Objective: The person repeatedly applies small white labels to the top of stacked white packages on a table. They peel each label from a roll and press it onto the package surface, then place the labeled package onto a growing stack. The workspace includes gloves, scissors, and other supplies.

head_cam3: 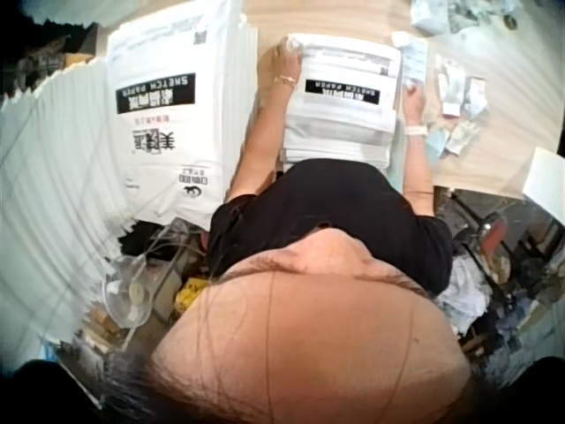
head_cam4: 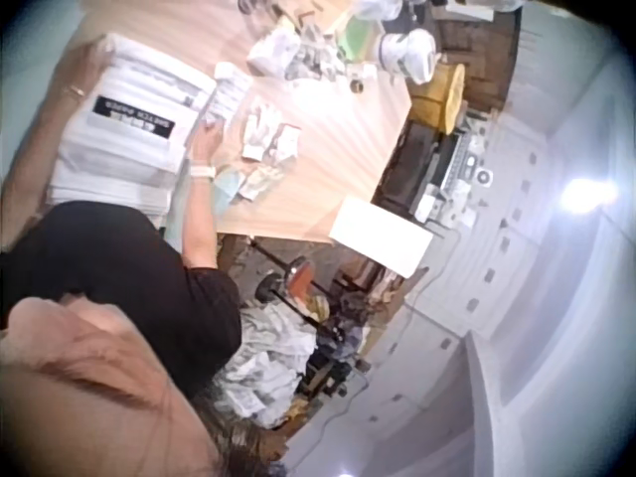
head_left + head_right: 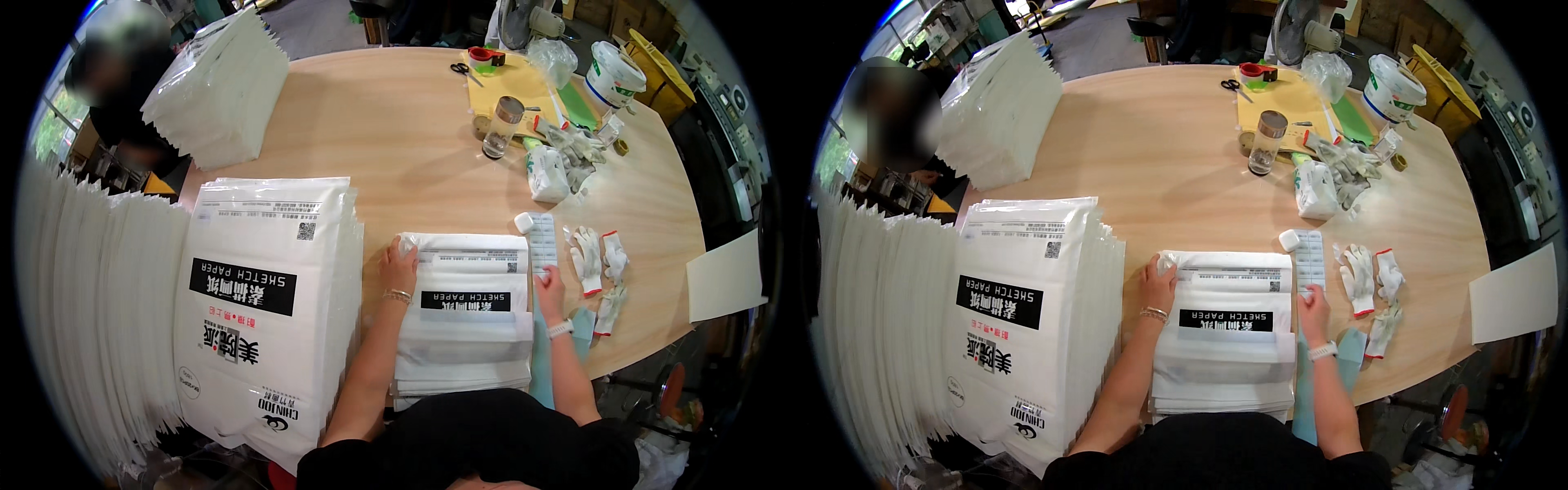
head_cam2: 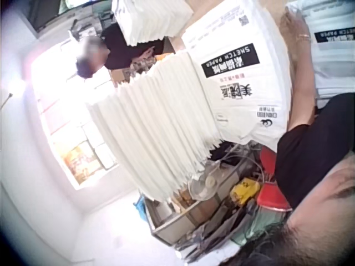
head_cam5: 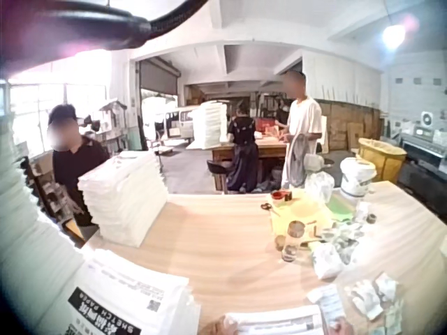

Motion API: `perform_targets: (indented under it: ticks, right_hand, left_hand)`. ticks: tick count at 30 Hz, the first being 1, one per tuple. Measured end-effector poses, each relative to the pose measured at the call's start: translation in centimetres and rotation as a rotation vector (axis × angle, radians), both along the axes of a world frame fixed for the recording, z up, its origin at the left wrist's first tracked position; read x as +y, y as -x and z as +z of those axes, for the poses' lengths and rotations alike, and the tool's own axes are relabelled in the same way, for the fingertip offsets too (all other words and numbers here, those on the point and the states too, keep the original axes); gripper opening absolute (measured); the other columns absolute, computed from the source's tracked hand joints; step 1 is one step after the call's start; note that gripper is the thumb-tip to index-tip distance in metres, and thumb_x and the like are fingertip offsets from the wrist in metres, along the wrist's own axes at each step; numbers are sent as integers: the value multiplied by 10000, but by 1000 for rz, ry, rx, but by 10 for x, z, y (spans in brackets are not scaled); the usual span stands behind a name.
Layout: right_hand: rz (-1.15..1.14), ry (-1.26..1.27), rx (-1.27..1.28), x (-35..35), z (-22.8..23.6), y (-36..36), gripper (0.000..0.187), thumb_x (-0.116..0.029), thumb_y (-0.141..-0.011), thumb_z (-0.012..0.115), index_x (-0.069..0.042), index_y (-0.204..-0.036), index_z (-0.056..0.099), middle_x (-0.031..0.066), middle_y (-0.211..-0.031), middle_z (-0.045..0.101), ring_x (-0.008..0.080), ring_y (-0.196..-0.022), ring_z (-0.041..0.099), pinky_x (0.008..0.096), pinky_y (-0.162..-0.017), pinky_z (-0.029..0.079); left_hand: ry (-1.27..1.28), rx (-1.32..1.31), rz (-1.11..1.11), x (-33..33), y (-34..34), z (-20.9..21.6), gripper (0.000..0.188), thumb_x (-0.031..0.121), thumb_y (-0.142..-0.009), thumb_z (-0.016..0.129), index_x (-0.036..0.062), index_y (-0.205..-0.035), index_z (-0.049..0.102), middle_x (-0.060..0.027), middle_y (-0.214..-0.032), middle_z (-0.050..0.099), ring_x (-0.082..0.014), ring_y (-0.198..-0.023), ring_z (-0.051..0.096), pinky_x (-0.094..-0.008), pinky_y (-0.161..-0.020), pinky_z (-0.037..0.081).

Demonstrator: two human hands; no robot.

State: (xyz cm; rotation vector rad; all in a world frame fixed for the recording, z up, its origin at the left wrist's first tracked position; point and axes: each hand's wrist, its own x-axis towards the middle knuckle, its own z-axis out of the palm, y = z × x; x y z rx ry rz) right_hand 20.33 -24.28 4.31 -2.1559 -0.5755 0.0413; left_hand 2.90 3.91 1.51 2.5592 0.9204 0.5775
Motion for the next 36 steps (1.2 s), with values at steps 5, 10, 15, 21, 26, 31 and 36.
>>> perform_targets:
  ticks: [5,10,15,21,26,31,36]
  right_hand:
    - [-135,45,70,-74,-9,0,173,-11,-718,581,-15,-869,496,9,-606,447,93,-548,438,227,-520,392]
    - [-209,199,11,-102,-44,-17,209,-150,-738,577,-6,-877,517,86,-672,556,147,-608,539,261,-558,432]
    - [-250,30,430,-77,-40,-36,285,-210,-741,575,-4,-927,510,131,-712,592,218,-655,569,316,-597,440]
    - [-100,328,186,-61,-61,-73,293,-177,-728,598,-10,-950,506,66,-698,581,138,-640,545,269,-591,433]
    - [43,-41,257,-66,-69,-80,254,-97,-712,611,0,-926,514,38,-640,534,153,-608,519,242,-595,414]
    - [38,-15,226,-57,-17,-62,246,-35,-725,568,-7,-961,503,97,-834,540,194,-742,527,272,-682,414]
    - [368,139,-65,-28,61,16,241,-79,-702,607,-30,-923,524,94,-835,546,236,-805,529,315,-714,427]
  left_hand:
    - [173,-122,9,0,-1,-7,248,123,-709,607,102,-955,583,-55,-1101,474,-232,-928,485,-334,-782,406]
    - [715,-151,-183,-5,24,26,526,35,-683,602,48,-1170,404,-65,-1062,485,-161,-948,492,-281,-795,399]
    - [1200,58,-602,-37,89,88,879,-18,-666,631,70,-1328,59,-76,-964,576,-134,-872,540,-288,-811,410]
    - [1284,225,-658,-58,129,88,366,133,-729,640,44,-1066,531,-62,-947,583,-116,-904,518,-245,-751,417]
    - [962,69,-465,-45,104,116,235,153,-734,629,42,-934,573,-24,-811,588,-73,-731,527,-203,-611,405]
    - [970,87,-391,-44,103,106,192,142,-711,645,37,-862,590,-14,-769,583,-82,-676,536,-207,-582,407]
    - [903,114,-233,-58,127,95,151,134,-731,617,5,-806,593,-62,-739,578,-117,-652,541,-236,-611,439]
